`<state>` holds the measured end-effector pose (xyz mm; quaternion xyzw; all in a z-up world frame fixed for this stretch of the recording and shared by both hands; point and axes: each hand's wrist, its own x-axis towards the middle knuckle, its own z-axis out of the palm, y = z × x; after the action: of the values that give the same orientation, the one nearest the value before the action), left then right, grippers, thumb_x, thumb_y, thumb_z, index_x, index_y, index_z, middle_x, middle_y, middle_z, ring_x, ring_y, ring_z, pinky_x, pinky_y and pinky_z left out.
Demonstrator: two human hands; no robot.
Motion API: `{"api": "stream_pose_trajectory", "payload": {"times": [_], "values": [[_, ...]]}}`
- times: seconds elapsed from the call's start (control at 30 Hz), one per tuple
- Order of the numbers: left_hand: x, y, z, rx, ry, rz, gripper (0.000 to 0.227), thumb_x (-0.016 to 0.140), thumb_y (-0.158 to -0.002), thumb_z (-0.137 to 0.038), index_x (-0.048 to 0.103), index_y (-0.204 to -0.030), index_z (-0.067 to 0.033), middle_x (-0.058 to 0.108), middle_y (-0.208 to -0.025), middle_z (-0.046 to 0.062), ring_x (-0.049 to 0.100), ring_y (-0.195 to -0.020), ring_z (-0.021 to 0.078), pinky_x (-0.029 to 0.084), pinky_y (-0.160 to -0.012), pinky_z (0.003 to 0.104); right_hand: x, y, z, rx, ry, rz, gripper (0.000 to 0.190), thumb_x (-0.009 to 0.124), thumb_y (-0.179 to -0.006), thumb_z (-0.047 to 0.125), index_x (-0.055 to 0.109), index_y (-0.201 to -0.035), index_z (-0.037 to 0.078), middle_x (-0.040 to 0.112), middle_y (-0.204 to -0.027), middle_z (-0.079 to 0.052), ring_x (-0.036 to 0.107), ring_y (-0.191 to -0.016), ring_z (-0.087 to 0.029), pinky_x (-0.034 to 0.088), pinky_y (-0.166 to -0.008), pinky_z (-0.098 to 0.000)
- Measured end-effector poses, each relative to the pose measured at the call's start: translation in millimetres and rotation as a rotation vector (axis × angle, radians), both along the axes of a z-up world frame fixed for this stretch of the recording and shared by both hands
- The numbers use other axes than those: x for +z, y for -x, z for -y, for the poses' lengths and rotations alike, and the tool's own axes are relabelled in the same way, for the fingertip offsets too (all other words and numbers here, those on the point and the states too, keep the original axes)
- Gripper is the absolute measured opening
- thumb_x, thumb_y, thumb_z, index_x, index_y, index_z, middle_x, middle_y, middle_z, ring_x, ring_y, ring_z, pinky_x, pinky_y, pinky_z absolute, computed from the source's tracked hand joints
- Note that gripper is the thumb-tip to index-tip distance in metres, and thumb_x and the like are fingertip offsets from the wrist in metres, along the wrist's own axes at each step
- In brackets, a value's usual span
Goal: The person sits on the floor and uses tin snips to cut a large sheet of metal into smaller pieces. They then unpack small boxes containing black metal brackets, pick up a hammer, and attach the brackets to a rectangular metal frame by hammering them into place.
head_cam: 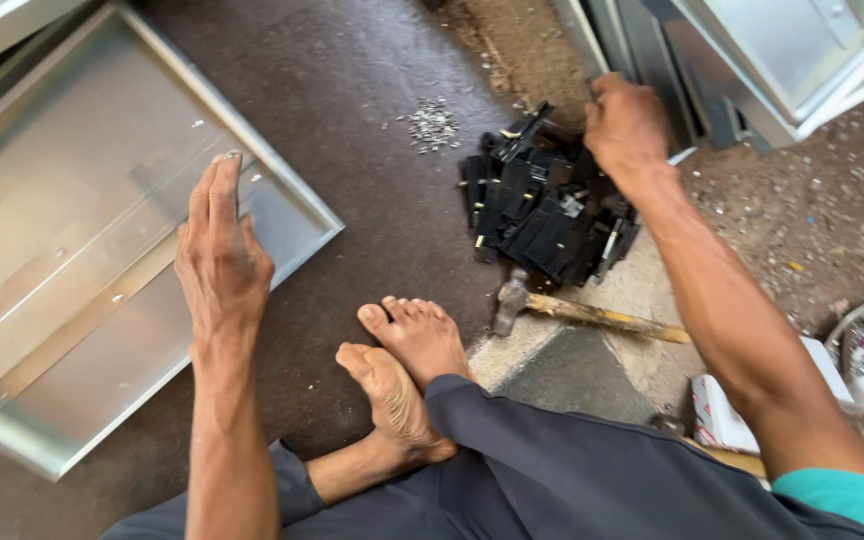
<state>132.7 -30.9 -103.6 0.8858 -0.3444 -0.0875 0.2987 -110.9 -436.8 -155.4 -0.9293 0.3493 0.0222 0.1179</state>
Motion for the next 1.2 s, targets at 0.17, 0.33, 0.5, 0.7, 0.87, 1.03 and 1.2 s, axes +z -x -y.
{"api": "stream_pose_trajectory", "payload": {"times": [0.17, 0.33, 0.5, 0.7, 0.87, 1.03, 1.2], "values": [[-18.7, 29.5, -19.2, -0.044, 0.039, 0.148, 0.048, 0.082, -0.083, -0.017, 0.063, -0.127, -0.0109, 0.066, -0.122, 0.009, 0.063, -0.111, 0.0334, 0.044, -0.101, 0.047, 23.3, -5.3, -23.5, 0.252, -0.073, -0.110, 0.026, 0.072, -0.093, 0.022, 0.074, -0.112, 0.004, 0.068, -0.107, -0.021, 0.067, -0.099, -0.039, 0.055, -0.084, -0.0493], [-48.9, 60.1, -24.0, -0.082, -0.029, 0.029, 0.025, 0.080, -0.088, -0.014, 0.067, -0.108, -0.0065, 0.066, -0.099, 0.010, 0.064, -0.097, 0.0288, 0.050, -0.086, 0.043, 30.7, -23.9, -28.3, 0.438, 0.035, -0.354, 0.028, 0.069, -0.095, 0.025, 0.073, -0.112, 0.002, 0.066, -0.108, -0.021, 0.066, -0.104, -0.040, 0.056, -0.084, -0.0512], [-58.1, 62.0, -70.6, -0.020, -0.033, -0.002, 0.017, 0.079, -0.092, -0.014, 0.068, -0.102, -0.0082, 0.064, -0.093, 0.008, 0.065, -0.095, 0.0257, 0.052, -0.088, 0.042, 80.9, -31.6, -46.9, 0.408, 0.096, -0.372, 0.043, 0.055, -0.115, 0.031, 0.066, -0.104, -0.009, 0.062, -0.102, -0.026, 0.065, -0.091, -0.038, 0.058, -0.068, -0.0466], [-47.4, 30.8, -87.9, 0.251, 0.195, 0.300, 0.042, 0.084, -0.086, -0.025, 0.068, -0.116, -0.0012, 0.067, -0.111, 0.016, 0.061, -0.108, 0.0326, 0.046, -0.095, 0.048, 95.1, -80.0, -140.6, 0.521, -0.090, -0.604, 0.039, 0.040, -0.112, 0.029, 0.059, -0.116, -0.005, 0.062, -0.102, -0.021, 0.066, -0.088, -0.032, 0.059, -0.060, -0.0392], [-69.2, 38.6, -111.5, 0.424, 0.108, 0.043, 0.047, 0.084, -0.085, -0.015, 0.070, -0.129, -0.0051, 0.065, -0.116, 0.018, 0.058, -0.108, 0.0341, 0.049, -0.094, 0.044, 67.1, -87.9, -156.5, 0.881, 0.008, -0.313, 0.040, 0.060, -0.093, 0.036, 0.062, -0.112, 0.001, 0.063, -0.111, -0.016, 0.060, -0.111, -0.033, 0.058, -0.083, -0.0453], [-82.4, 89.3, -115.3, 0.401, 0.153, -0.088, 0.046, 0.081, -0.089, -0.011, 0.065, -0.132, -0.0053, 0.065, -0.110, 0.012, 0.059, -0.105, 0.0298, 0.049, -0.096, 0.042, 38.3, -94.8, -136.6, 0.551, -0.147, -0.114, 0.050, 0.066, -0.102, 0.029, 0.057, -0.135, -0.007, 0.056, -0.123, -0.028, 0.057, -0.110, -0.038, 0.055, -0.085, -0.0456], [-64.8, 115.8, -118.6, 0.312, 0.256, -0.060, 0.041, 0.074, -0.088, 0.001, 0.069, -0.128, -0.0062, 0.064, -0.106, 0.015, 0.059, -0.102, 0.0326, 0.050, -0.091, 0.042, -2.4, -80.2, -113.7, 0.559, -0.078, 0.121, 0.028, 0.066, -0.111, 0.018, 0.067, -0.133, 0.001, 0.066, -0.119, -0.021, 0.064, -0.106, -0.034, 0.056, -0.085, -0.0437]]}}
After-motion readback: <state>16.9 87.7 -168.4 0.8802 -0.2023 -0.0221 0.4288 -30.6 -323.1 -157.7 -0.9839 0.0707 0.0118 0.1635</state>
